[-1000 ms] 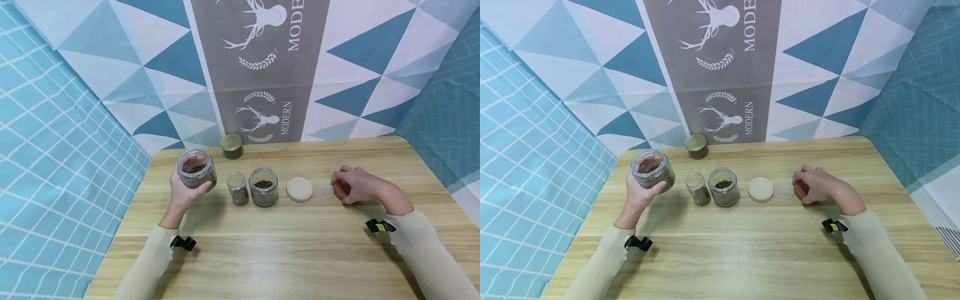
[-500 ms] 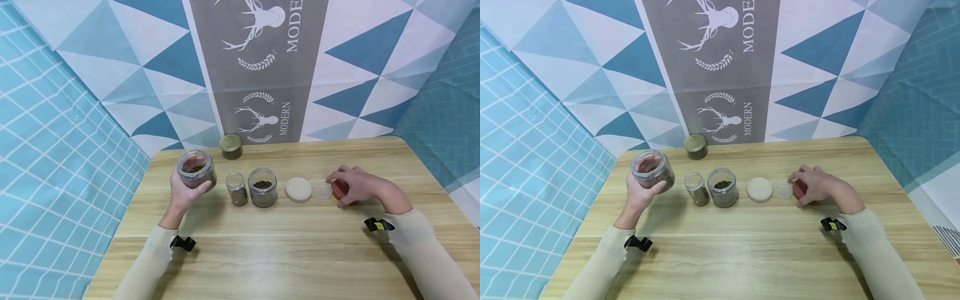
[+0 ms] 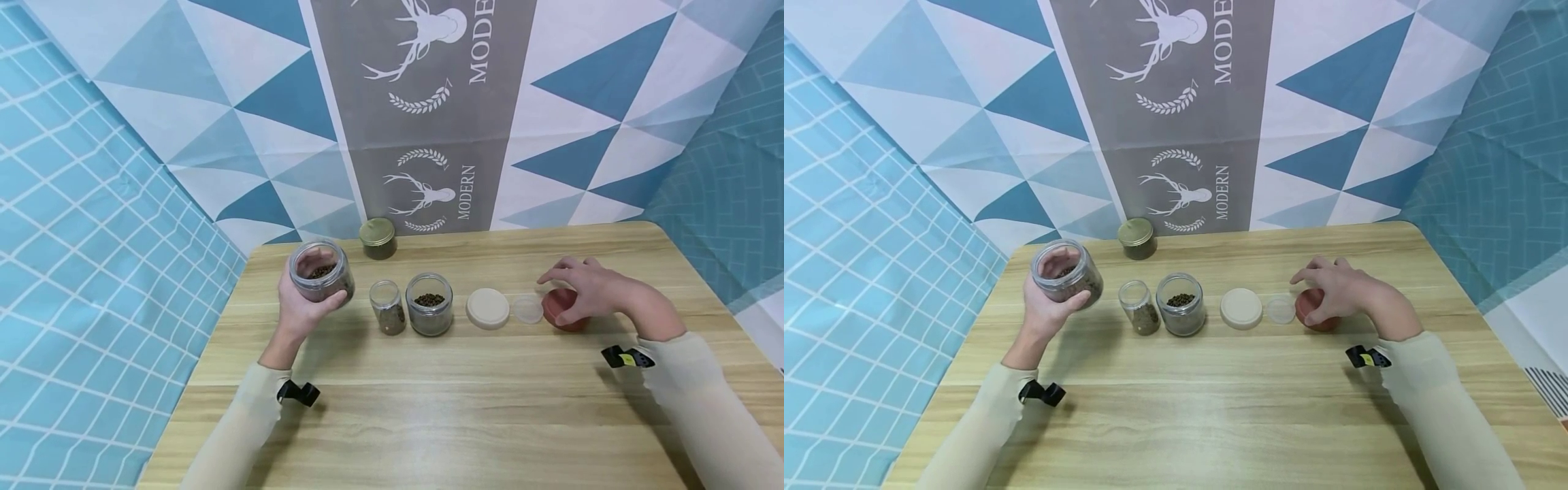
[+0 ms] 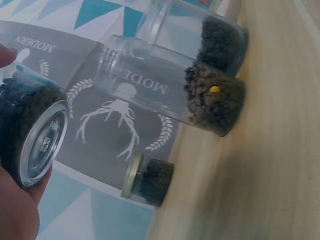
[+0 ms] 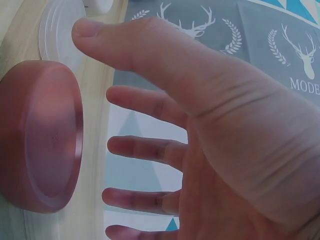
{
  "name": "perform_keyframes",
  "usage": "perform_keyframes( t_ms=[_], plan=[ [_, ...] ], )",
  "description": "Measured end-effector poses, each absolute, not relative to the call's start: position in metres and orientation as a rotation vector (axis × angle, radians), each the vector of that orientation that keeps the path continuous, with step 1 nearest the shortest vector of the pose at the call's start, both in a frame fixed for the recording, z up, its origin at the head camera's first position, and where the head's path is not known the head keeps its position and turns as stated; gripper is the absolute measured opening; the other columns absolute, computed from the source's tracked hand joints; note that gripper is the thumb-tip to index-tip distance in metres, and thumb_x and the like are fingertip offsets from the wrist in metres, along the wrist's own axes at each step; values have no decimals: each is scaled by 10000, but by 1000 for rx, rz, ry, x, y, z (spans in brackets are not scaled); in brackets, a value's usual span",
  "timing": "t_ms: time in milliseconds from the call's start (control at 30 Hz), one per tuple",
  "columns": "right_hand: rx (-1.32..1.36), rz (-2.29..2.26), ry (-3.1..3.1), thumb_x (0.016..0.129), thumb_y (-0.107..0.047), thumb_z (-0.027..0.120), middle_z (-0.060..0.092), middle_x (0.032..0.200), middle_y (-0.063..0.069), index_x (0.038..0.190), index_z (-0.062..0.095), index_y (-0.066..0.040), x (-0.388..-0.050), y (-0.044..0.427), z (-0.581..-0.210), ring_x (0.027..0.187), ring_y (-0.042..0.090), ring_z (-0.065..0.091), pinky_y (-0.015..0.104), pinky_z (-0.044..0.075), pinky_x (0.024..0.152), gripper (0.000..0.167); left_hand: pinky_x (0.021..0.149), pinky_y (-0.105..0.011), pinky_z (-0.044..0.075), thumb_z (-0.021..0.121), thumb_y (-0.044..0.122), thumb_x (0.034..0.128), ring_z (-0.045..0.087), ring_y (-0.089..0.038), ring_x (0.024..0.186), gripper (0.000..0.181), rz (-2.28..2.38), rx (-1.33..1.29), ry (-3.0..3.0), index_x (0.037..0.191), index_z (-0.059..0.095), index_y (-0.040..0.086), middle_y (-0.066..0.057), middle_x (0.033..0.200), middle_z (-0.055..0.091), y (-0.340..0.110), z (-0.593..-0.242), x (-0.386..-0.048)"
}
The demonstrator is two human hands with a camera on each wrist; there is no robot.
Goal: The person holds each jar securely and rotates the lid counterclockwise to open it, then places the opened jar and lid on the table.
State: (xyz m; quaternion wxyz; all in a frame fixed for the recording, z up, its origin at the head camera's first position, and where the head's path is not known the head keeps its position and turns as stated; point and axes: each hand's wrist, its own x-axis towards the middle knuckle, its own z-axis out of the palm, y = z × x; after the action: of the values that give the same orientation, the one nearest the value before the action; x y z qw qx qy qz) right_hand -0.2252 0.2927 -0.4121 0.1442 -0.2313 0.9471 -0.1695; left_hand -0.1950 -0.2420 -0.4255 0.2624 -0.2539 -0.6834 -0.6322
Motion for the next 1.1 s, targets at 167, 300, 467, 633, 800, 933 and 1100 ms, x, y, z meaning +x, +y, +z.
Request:
perform_keyframes(
  t_ms=[167, 300, 467, 633, 800, 933, 1100],
  plan=[
    [-686, -501, 2723, 785, -292, 1000, 577, 1477, 272, 1461, 706, -82, -225, 293, -413, 1200, 486, 510, 488, 603, 797, 766, 1132, -201, 563, 843, -189, 701, 730, -55, 1248, 788, -1751, -626, -1914, 1411, 502, -175, 52, 1328, 735, -242, -435, -194],
    [-692, -496, 2728, 796, -303, 994, 573, 1493, 273, 1464, 708, -89, -225, 294, -412, 1209, 485, 509, 483, 590, 804, 757, 1116, -181, 561, 825, -227, 692, 727, -40, 1239, 800, -1788, -567, -1950, 1402, 458, -208, 54, 1317, 732, -242, -441, -193],
    [-705, -496, 2732, 802, -319, 995, 574, 1497, 275, 1461, 711, -91, -225, 296, -410, 1223, 501, 510, 513, 586, 826, 753, 1110, -178, 566, 840, -231, 683, 733, -48, 1226, 804, -1827, -527, -1996, 1396, 473, -179, 44, 1302, 738, -241, -447, -192],
    [-716, -499, 2731, 803, -312, 994, 572, 1500, 290, 1464, 706, -78, -226, 298, -407, 1246, 543, 511, 590, 598, 861, 758, 1096, -166, 568, 844, -233, 684, 738, -22, 1212, 788, -1845, -483, -2033, 1382, 482, -177, 73, 1278, 747, -241, -454, -192],
    [-724, -493, 2736, 804, -313, 992, 580, 1502, 282, 1455, 713, -91, -230, 296, -405, 1285, 565, 499, 619, 605, 885, 742, 1094, -164, 567, 835, -232, 701, 730, -7, 1204, 787, -1867, -413, -2062, 1398, 472, -173, 111, 1257, 732, -242, -462, -194],
    [-747, -490, 2739, 802, -300, 990, 588, 1491, 281, 1446, 714, -89, -231, 296, -403, 1278, 571, 498, 635, 588, 889, 732, 1101, -160, 564, 847, -229, 708, 728, -4, 1211, 813, -1875, -374, -2104, 1419, 460, -159, 58, 1282, 738, -242, -468, -195],
    [-742, -492, 2733, 804, -313, 989, 590, 1494, 265, 1437, 721, -105, -231, 294, -403, 1279, 542, 493, 583, 600, 868, 718, 1110, -155, 558, 868, -216, 725, 724, -13, 1246, 846, -1882, -357, -2174, 1456, 454, -117, -203, 1400, 713, -245, -474, -195]
  ],
)
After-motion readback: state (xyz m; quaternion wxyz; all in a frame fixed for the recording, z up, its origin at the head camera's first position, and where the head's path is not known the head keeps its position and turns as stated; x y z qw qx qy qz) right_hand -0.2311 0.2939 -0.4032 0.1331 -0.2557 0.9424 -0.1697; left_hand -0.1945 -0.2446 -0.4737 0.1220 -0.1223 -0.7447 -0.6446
